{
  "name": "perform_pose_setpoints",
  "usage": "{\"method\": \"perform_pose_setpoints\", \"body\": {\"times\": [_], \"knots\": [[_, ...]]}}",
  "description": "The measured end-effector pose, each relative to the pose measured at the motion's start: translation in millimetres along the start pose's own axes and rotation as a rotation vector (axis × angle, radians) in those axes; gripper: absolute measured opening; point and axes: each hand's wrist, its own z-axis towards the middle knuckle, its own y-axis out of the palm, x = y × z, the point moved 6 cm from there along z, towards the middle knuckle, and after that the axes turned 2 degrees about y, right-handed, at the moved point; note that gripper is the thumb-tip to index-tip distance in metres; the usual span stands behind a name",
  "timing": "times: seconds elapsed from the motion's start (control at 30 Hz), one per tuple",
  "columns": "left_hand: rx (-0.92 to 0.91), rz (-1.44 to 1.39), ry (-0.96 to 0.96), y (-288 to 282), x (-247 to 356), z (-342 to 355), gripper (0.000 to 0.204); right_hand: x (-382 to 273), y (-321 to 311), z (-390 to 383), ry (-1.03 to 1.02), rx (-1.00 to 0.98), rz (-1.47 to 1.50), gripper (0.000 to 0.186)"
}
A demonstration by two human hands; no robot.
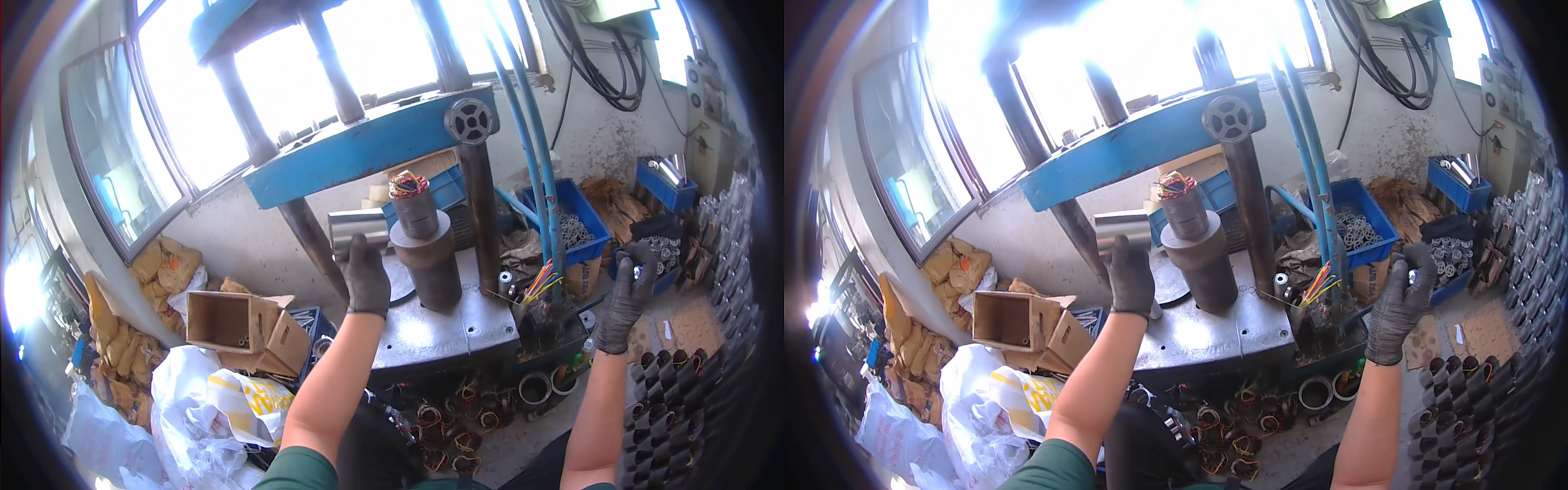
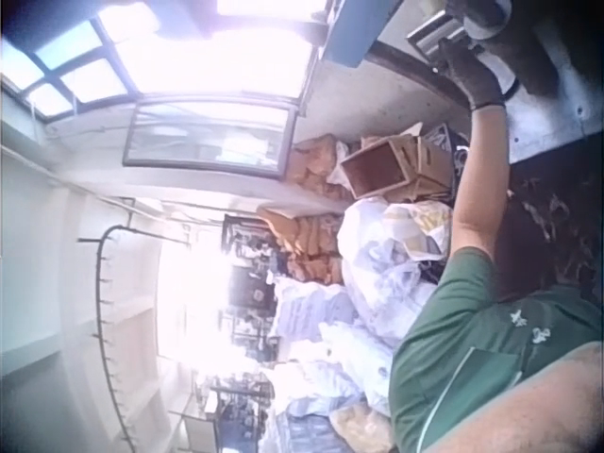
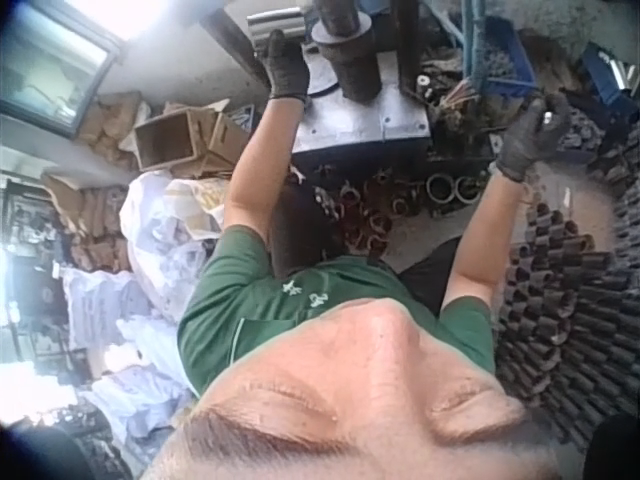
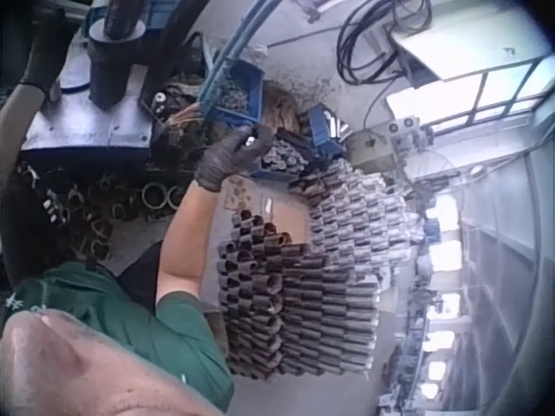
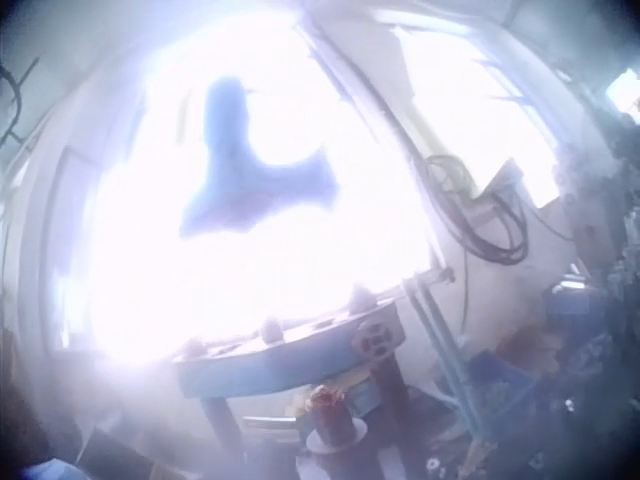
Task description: Operating a hydraulic press to assemble metal components and inspecting motor stators.
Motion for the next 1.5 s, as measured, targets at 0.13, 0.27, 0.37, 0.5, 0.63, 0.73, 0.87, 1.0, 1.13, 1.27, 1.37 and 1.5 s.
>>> {"method": "perform_pose_setpoints", "body": {"times": [0.13,0.27,0.37,0.5,0.63,0.73,0.87,1.0,1.13,1.27,1.37,1.5], "knots": [[0.196,-0.935,-0.367,48,-4,42,0.031,-7,1,-2,-0.016,0.014,-0.041,0.026],[0.39,-0.914,-0.437,71,9,60,0.035,-8,3,-3,-0.003,0.04,-0.037,0.026],[0.309,-0.876,-0.363,81,12,78,0.047,-7,4,-2,0.0,0.05,-0.047,0.028],[0.164,-0.814,-0.322,95,-2,104,0.059,-6,3,-3,0.015,0.067,-0.063,0.032],[0.09,-0.744,-0.46,110,-15,128,0.057,-5,3,-4,0.01,0.066,-0.045,0.033],[-0.09,-0.724,-0.464,124,-6,144,0.061,-4,3,-4,0.014,0.061,-0.011,0.032],[-0.217,-0.549,-0.442,136,5,145,0.069,-4,3,-5,0.004,0.071,0.003,0.031],[-0.268,-0.453,-0.313,138,14,136,0.075,-5,4,-7,0.018,0.051,0.059,0.029],[-0.247,-0.469,-0.29,131,14,128,0.079,-10,2,-5,0.011,0.047,0.042,0.026],[-0.259,-0.495,-0.255,129,16,122,0.082,-20,-8,6,0.045,-0.028,-0.245,0.021],[-0.263,-0.515,-0.239,130,16,120,0.083,-27,-21,19,0.167,-0.107,-0.328,0.019],[-0.258,-0.47,-0.206,130,14,119,0.086,-55,-25,25,0.079,-0.3,-0.458,0.021]]}}
